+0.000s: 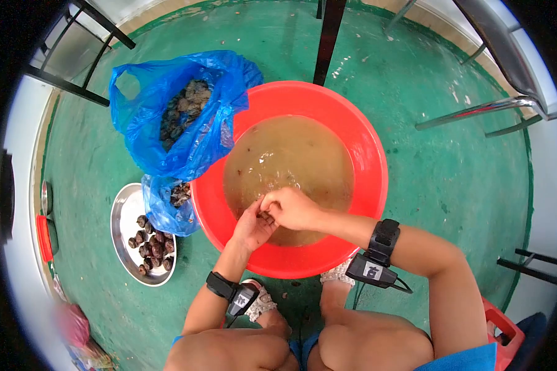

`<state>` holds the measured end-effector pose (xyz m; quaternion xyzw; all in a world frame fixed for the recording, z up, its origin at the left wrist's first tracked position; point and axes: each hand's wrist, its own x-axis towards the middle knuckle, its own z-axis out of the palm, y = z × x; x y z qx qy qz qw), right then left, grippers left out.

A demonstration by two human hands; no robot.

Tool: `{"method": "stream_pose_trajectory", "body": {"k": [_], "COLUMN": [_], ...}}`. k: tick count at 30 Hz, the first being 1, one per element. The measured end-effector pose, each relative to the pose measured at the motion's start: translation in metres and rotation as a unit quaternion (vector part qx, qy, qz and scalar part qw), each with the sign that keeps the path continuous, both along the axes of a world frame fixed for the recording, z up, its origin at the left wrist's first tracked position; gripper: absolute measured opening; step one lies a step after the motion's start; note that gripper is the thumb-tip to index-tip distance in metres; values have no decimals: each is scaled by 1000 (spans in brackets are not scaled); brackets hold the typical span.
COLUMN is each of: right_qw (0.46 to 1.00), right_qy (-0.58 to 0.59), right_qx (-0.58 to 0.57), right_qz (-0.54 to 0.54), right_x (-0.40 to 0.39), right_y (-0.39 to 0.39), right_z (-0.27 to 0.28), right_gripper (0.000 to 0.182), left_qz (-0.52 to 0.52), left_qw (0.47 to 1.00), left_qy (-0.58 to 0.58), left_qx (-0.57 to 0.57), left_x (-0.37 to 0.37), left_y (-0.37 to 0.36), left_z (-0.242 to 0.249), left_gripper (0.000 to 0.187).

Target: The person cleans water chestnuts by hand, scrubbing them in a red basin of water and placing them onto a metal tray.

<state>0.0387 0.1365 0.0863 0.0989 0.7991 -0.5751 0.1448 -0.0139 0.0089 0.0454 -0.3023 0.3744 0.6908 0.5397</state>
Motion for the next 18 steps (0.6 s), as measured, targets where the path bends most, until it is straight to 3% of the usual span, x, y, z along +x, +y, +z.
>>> {"method": "stream_pose_trajectory", "body": {"k": [2, 3, 5, 6, 8, 9, 11, 12, 14, 15, 17, 18], "right_qw": [994, 994, 932, 932, 773, 773, 860, 860, 922, 922, 947, 955], "right_qy": [-31, -29, -76, -75, -66, -67, -114, -114, -243, -243, -76, -74], "right_qx": [26, 27, 354, 354, 631, 631, 461, 462, 135, 135, 295, 281], "right_qz": [-105, -104, -15, -16, 14, 13, 185, 185, 271, 270, 106, 63], "right_x": [-1, 0, 6, 14, 29, 32, 33, 30, 22, 21, 19, 13], "right_y": [9, 18, 34, 38, 37, 35, 30, 27, 17, 14, 9, 10], "right_z": [-4, -12, -36, -50, -65, -68, -67, -64, -54, -48, -33, -25], "right_gripper": [13, 13, 18, 18, 21, 21, 19, 19, 18, 18, 19, 24], "left_qz": [4, 6, 7, 15, 22, 29, 37, 46, 54, 56, 58, 26], "left_qw": [1000, 999, 998, 998, 998, 999, 999, 999, 998, 998, 998, 999], "left_qy": [-6, -10, -16, -21, -26, -22, -20, -5, 10, 14, 19, 26], "left_qx": [1, 32, 63, 57, 51, 26, 2, -6, -13, -10, -6, -4], "left_x": [-1, -3, -4, -5, -5, -4, -2, -1, -1, -1, -1, -1], "left_y": [-3, -6, -11, -12, -12, -10, -7, -6, -4, -3, -3, -4], "left_z": [-5, -10, -19, -23, -24, -23, -18, -16, -12, -10, -7, -5], "left_gripper": [24, 23, 23, 22, 21, 20, 19, 20, 20, 21, 22, 23]}}
